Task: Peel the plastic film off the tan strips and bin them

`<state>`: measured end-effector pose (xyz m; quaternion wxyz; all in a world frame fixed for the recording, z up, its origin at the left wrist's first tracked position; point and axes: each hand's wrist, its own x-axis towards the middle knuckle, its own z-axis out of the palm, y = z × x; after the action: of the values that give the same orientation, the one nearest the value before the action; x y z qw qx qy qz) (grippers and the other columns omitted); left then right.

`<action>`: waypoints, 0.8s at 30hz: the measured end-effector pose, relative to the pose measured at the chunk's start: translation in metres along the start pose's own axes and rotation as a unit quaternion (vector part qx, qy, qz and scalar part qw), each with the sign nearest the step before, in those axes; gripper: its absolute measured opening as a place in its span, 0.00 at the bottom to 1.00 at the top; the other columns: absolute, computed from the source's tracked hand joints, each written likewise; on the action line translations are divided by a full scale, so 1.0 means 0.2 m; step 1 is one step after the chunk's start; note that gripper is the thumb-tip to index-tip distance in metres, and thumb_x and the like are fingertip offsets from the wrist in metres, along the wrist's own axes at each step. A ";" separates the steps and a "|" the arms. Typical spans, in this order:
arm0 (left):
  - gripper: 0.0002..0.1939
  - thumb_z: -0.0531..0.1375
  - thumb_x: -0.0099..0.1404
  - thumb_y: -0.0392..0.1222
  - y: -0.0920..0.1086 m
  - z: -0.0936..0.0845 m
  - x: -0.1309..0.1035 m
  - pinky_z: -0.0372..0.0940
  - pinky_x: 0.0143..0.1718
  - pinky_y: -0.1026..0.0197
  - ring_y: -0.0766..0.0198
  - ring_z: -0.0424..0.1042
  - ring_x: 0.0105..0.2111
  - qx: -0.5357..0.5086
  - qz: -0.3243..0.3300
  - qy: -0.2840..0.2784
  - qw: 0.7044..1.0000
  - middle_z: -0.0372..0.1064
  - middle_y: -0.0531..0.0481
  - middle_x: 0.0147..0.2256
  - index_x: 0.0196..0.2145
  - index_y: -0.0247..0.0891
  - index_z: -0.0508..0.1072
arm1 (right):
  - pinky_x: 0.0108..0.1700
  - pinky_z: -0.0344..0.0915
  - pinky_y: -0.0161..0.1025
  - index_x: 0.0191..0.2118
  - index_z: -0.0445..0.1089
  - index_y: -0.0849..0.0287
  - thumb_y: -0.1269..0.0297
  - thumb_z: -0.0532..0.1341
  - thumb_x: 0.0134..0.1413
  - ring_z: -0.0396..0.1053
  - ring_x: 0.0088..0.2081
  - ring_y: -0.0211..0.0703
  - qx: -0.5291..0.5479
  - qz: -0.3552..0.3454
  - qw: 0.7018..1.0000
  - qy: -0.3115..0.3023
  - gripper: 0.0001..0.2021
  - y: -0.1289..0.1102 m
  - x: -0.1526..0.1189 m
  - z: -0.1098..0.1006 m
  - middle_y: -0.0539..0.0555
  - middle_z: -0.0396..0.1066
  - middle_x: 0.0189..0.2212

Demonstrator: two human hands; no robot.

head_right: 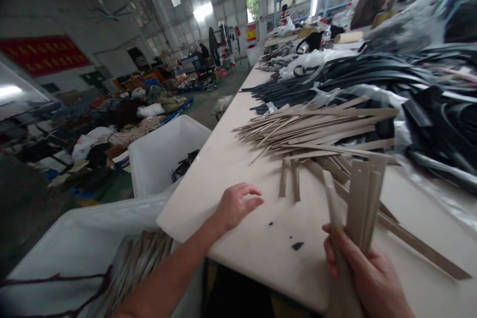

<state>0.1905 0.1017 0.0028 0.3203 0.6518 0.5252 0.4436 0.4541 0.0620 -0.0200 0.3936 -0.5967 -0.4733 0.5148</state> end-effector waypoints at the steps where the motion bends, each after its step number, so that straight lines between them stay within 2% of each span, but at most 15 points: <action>1: 0.12 0.64 0.57 0.51 0.01 0.08 0.05 0.62 0.43 0.56 0.54 0.71 0.34 0.014 0.003 -0.003 1.000 0.74 0.44 0.33 0.33 0.40 0.78 | 0.19 0.58 0.38 0.31 0.71 0.55 0.35 0.58 0.50 0.61 0.18 0.42 0.030 0.017 0.999 -0.004 0.25 -0.01 -0.01 0.00 0.53 0.63 0.15; 3: 0.14 0.67 0.53 0.52 0.02 0.21 0.14 0.62 0.40 0.55 0.54 0.70 0.32 0.076 0.004 0.011 0.997 0.72 0.45 0.31 0.33 0.40 0.77 | 0.18 0.56 0.37 0.33 0.71 0.56 0.35 0.59 0.49 0.60 0.18 0.41 0.053 0.019 0.998 -0.001 0.26 -0.02 -0.01 0.01 0.52 0.63 0.15; 6: 0.16 0.69 0.50 0.51 0.03 0.32 0.24 0.61 0.38 0.56 0.53 0.70 0.33 0.205 0.005 0.017 0.979 0.70 0.46 0.30 0.32 0.40 0.74 | 0.18 0.54 0.35 0.36 0.69 0.60 0.36 0.59 0.50 0.59 0.18 0.39 0.079 -0.003 0.997 -0.016 0.27 0.00 0.00 0.03 0.49 0.62 0.16; 9: 0.16 0.70 0.48 0.47 0.03 0.39 0.27 0.60 0.39 0.55 0.51 0.69 0.36 0.258 0.011 0.002 0.966 0.69 0.45 0.31 0.32 0.39 0.71 | 0.20 0.56 0.34 0.38 0.68 0.62 0.38 0.59 0.53 0.60 0.18 0.37 0.108 -0.027 0.992 -0.054 0.26 0.02 0.00 0.04 0.48 0.63 0.19; 13: 0.16 0.68 0.52 0.47 -0.01 0.43 0.25 0.61 0.41 0.56 0.53 0.69 0.38 0.328 0.018 0.003 0.945 0.70 0.46 0.34 0.35 0.39 0.70 | 0.21 0.57 0.34 0.38 0.68 0.63 0.41 0.58 0.55 0.62 0.18 0.37 0.138 -0.046 0.987 -0.072 0.25 0.04 0.01 0.05 0.48 0.65 0.20; 19: 0.10 0.61 0.62 0.48 -0.06 0.40 0.23 0.63 0.39 0.58 0.57 0.70 0.35 0.306 0.046 0.014 0.951 0.72 0.48 0.33 0.37 0.39 0.70 | 0.21 0.57 0.33 0.38 0.67 0.63 0.41 0.57 0.56 0.62 0.17 0.36 0.181 -0.080 0.978 -0.067 0.24 0.06 -0.04 0.05 0.48 0.66 0.19; 22: 0.06 0.57 0.65 0.43 -0.01 0.43 0.25 0.63 0.44 0.56 0.57 0.70 0.40 0.265 0.118 0.010 0.957 0.73 0.47 0.38 0.38 0.40 0.71 | 0.20 0.56 0.33 0.38 0.68 0.63 0.40 0.57 0.56 0.62 0.17 0.36 0.199 -0.097 0.975 -0.030 0.25 0.09 -0.12 -0.02 0.48 0.64 0.18; 24: 0.06 0.56 0.66 0.40 0.06 0.49 0.25 0.61 0.48 0.55 0.57 0.70 0.44 0.231 0.175 -0.001 0.957 0.73 0.46 0.41 0.38 0.40 0.72 | 0.20 0.55 0.33 0.38 0.68 0.63 0.41 0.57 0.57 0.61 0.17 0.36 0.211 -0.102 0.972 0.015 0.25 0.11 -0.16 -0.12 0.48 0.63 0.18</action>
<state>0.2879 0.1529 -0.0142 0.0793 0.7900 0.4909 0.3586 0.4809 0.0259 -0.0300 0.5682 -0.4560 -0.4064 0.5515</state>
